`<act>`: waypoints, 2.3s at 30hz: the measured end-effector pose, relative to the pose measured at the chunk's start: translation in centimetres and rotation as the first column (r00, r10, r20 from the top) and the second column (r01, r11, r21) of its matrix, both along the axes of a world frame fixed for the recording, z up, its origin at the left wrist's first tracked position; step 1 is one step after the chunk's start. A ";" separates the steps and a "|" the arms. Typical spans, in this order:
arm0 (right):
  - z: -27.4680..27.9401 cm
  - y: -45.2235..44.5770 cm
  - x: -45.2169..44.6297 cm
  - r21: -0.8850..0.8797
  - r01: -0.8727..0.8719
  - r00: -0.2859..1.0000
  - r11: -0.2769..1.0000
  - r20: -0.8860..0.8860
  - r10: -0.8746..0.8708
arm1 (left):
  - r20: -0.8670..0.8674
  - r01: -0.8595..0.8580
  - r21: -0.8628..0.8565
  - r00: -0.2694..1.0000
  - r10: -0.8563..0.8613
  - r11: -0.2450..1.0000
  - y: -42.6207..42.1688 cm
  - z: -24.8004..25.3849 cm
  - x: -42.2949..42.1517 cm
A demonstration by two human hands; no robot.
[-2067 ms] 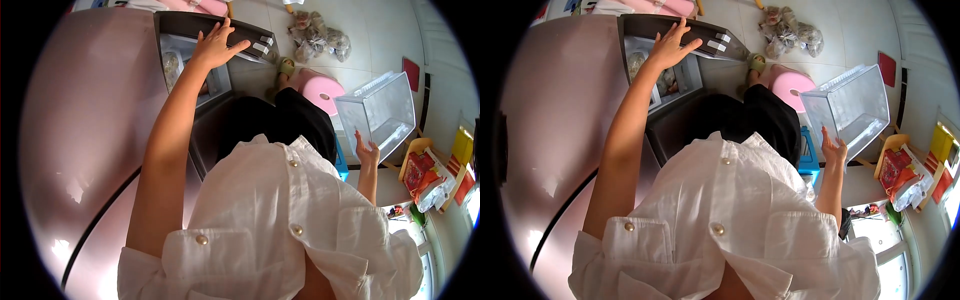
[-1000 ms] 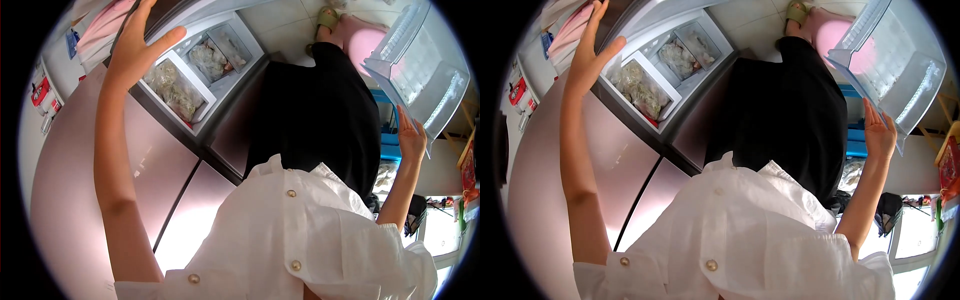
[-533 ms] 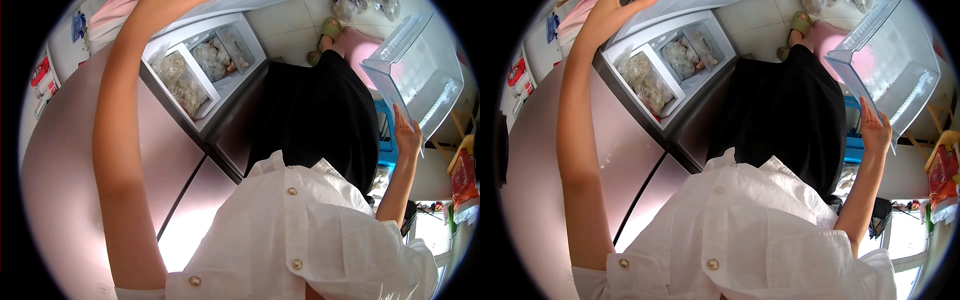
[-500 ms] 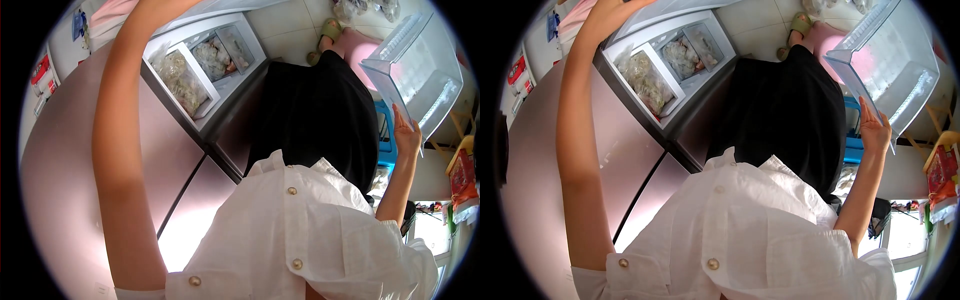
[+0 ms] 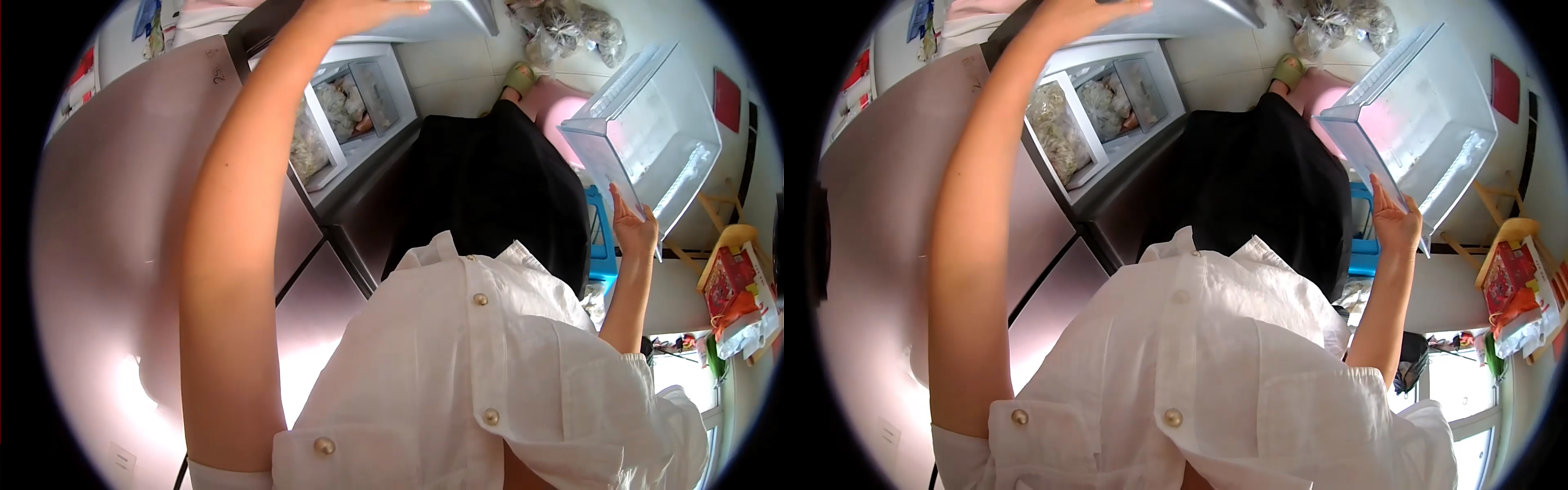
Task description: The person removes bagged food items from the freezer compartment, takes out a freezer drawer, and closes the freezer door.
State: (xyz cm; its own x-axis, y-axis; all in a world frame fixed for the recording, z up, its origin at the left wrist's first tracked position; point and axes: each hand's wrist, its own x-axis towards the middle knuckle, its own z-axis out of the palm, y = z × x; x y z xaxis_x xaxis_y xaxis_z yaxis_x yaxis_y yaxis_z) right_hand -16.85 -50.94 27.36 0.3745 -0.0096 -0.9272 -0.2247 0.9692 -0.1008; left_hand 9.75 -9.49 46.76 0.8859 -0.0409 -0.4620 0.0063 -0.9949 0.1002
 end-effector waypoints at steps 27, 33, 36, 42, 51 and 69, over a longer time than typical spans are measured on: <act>0.9 2.7 1.4 -0.163 0.006 0.982 0.987 -0.183 -0.036 | 0.199 0.014 0.012 0.980 -0.016 1.000 9.1 -15.8 -19.8; 0.7 2.1 1.9 -0.132 0.026 0.971 0.991 -0.231 -0.056 | -0.128 -0.095 0.149 0.985 0.115 0.984 10.7 -16.8 -22.5; 0.4 1.9 1.8 -0.099 0.029 0.969 0.995 -0.240 -0.052 | -0.022 -0.139 0.203 0.989 0.146 0.969 12.1 -17.6 -24.3; 2.1 3.8 2.0 -0.099 0.052 0.963 0.994 -0.259 -0.076 | -0.164 -0.141 0.309 0.966 0.199 0.941 14.4 -17.6 -26.2; 3.6 6.0 2.2 -0.151 0.079 0.957 0.985 -0.266 -0.118 | -0.583 0.306 0.523 0.809 0.073 0.795 16.2 -19.9 -25.8; -0.8 2.5 0.8 -0.043 0.204 0.948 0.978 -0.241 -0.208 | -0.282 0.171 0.484 0.959 -0.033 0.858 18.7 -25.4 -23.2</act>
